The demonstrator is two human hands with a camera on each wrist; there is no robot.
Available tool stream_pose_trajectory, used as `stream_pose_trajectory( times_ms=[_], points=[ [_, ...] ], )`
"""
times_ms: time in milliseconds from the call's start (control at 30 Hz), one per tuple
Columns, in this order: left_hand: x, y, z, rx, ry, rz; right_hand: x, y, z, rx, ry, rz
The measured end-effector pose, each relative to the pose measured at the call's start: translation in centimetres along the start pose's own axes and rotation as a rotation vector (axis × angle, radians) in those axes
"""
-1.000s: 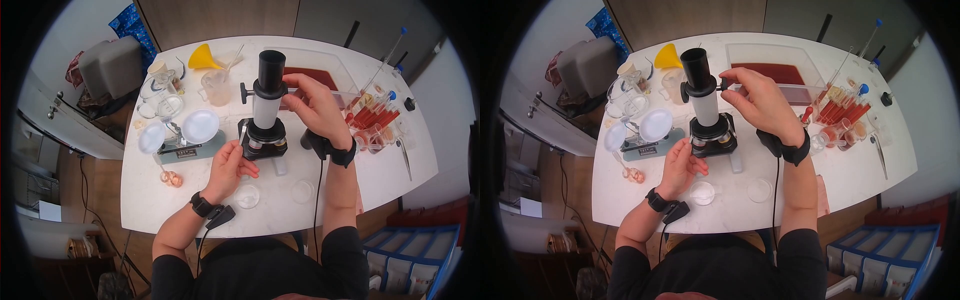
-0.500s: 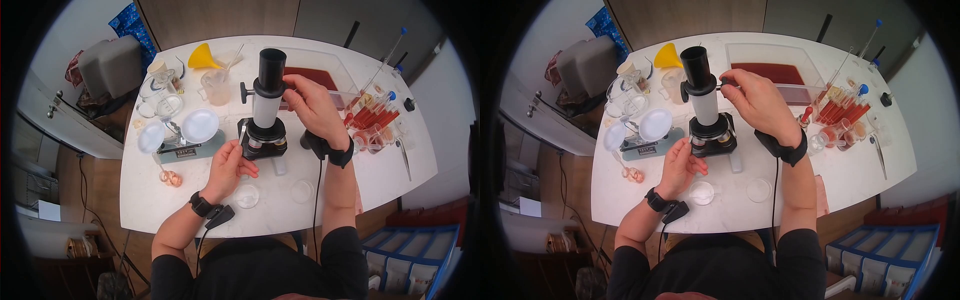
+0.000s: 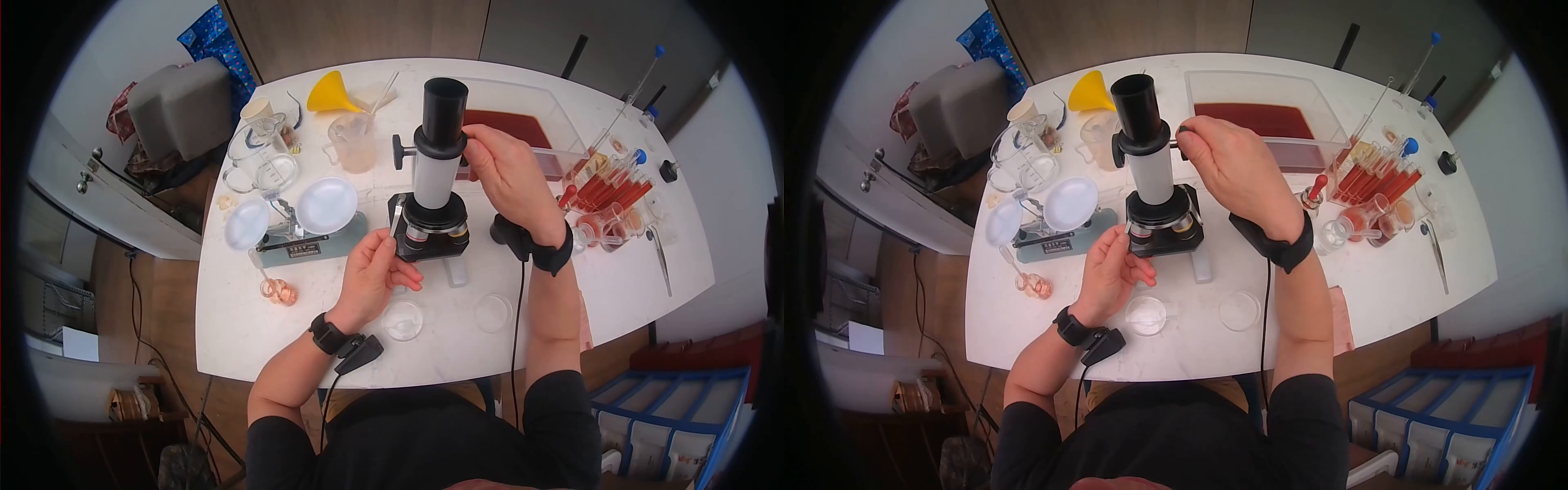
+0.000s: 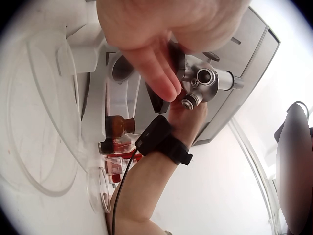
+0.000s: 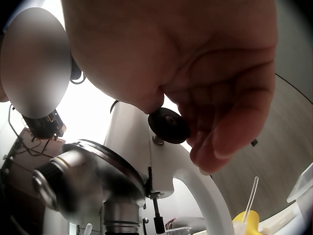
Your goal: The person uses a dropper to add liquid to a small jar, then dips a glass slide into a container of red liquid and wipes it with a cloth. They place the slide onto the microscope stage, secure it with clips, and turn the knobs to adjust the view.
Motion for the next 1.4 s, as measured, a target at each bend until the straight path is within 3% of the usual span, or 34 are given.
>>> stream_pose_trajectory(
  times_ms=[867,1400],
  points=[
    [0.1,0.0,0.1,0.012,-0.003,0.001,-0.6,0.1,0.7,0.086,-0.076,0.009],
    [0.1,-0.1,0.6,0.053,0.030,0.017,-0.5,0.2,0.7,0.019,-0.130,0.061]
  ],
)
Point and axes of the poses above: each hand's wrist, its own y-axis away from the middle knuckle, its own z-axis out of the back of the hand, x = y × z, the point moved 1 cm from there along -y, towards the middle knuckle, and after that the axes turned 9 degrees about y, right-handed, at the moved point
